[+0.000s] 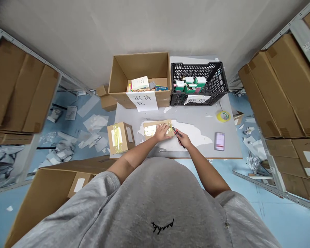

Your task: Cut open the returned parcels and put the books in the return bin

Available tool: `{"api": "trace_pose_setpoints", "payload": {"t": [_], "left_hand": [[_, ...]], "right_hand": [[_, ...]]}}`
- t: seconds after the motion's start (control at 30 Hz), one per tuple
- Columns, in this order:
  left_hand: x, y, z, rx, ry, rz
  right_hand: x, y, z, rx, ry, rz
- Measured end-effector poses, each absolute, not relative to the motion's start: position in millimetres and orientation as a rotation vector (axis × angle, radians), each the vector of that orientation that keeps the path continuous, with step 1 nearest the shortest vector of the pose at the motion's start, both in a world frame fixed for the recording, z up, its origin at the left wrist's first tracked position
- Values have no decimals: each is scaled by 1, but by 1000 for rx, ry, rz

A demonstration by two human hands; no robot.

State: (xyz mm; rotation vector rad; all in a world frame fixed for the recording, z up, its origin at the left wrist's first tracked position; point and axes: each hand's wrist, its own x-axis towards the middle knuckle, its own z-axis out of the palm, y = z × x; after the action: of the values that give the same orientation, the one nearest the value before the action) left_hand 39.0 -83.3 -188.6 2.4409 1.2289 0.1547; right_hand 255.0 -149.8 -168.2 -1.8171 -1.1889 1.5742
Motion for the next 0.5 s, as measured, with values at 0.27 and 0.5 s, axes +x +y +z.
{"api": "trace_pose_setpoints", "payload": {"t": [0.27, 0.5], "left_hand": [[38, -85, -188, 2433, 1250, 181], [38, -86, -190, 2443, 1256, 187]], "right_hand": [[243, -147, -170, -1771, -1097, 1562], [242, -150, -173, -1751, -1088, 1553]]}}
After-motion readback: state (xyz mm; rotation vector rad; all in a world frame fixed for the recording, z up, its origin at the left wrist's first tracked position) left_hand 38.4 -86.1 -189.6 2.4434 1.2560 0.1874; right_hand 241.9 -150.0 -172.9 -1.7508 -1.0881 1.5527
